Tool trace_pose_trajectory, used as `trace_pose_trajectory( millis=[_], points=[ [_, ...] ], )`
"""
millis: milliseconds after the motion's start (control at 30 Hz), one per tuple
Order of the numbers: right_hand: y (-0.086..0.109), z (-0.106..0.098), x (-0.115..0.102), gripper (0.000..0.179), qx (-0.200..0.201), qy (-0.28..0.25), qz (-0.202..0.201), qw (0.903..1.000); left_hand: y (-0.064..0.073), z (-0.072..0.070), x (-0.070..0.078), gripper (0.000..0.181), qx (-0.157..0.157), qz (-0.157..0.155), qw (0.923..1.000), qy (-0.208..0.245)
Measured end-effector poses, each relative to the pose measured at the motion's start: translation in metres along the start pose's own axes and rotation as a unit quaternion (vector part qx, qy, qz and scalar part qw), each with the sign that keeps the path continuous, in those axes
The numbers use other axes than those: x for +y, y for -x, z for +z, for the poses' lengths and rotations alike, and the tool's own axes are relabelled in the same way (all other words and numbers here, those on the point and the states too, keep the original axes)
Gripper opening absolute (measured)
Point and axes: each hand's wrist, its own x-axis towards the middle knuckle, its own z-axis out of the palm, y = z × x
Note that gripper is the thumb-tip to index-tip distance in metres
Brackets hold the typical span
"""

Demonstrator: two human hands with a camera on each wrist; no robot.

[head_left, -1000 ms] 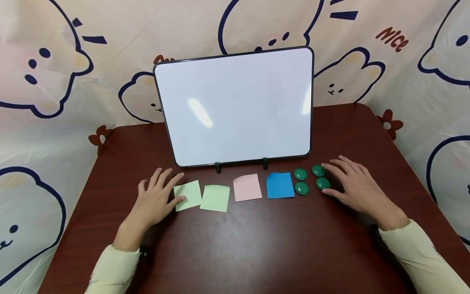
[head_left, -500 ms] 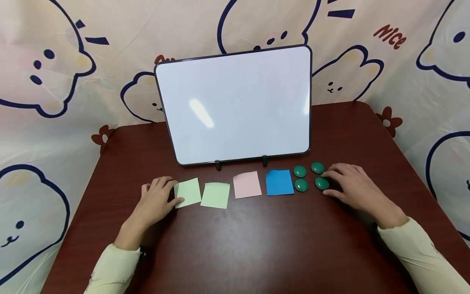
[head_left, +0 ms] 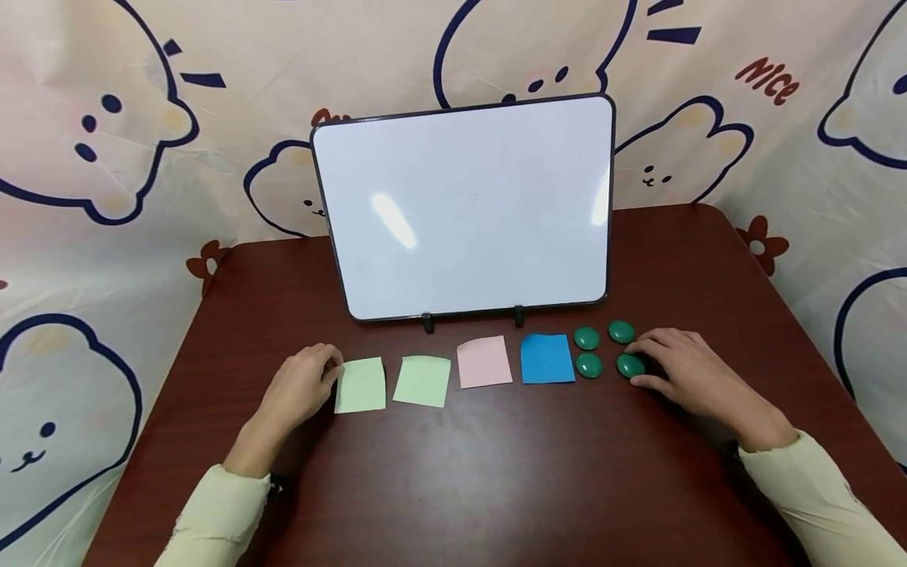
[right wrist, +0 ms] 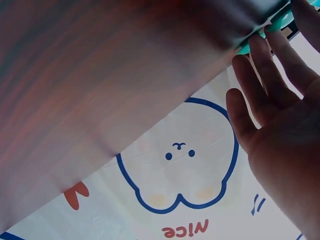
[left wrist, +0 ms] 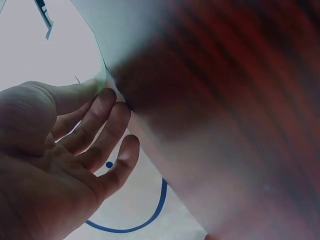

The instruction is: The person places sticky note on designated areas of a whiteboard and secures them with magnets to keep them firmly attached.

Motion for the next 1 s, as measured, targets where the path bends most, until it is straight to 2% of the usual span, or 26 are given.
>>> trace_pose_trajectory(
  millis=[133, 233, 333, 500, 633, 733, 1000],
  points=[
    [-0.001, -0.001, 0.000, 0.038, 0.003, 0.001, -0.004, 1.0000, 0.000, -0.003, 0.002, 0.004, -0.002, -0.010, 0.9998, 0.016],
    [-0.002, -0.002, -0.002, 0.041, 0.004, 0.006, -0.005, 1.0000, -0.001, -0.004, 0.003, 0.005, 0.017, 0.003, 0.9998, 0.011],
    [-0.003, -0.003, -0.004, 0.043, 0.006, 0.010, 0.000, 0.9999, -0.003, -0.003, 0.002, 0.006, 0.049, 0.032, 0.9982, -0.011],
    [-0.005, -0.004, -0.009, 0.045, 0.007, 0.006, 0.015, 0.9998, -0.007, 0.000, 0.004, 0.008, 0.114, 0.079, 0.9891, -0.048],
    [-0.007, -0.003, -0.010, 0.045, 0.017, 0.003, 0.010, 0.9998, -0.007, 0.000, 0.009, 0.010, 0.162, 0.095, 0.9807, -0.054],
    [-0.009, -0.001, -0.010, 0.045, 0.029, 0.003, 0.001, 0.9996, -0.007, 0.000, 0.012, 0.011, 0.190, 0.090, 0.9768, -0.042],
    [-0.018, -0.001, -0.011, 0.043, 0.037, -0.001, 0.002, 0.9993, -0.006, -0.003, 0.015, 0.013, 0.247, 0.047, 0.9678, 0.016]
  ],
)
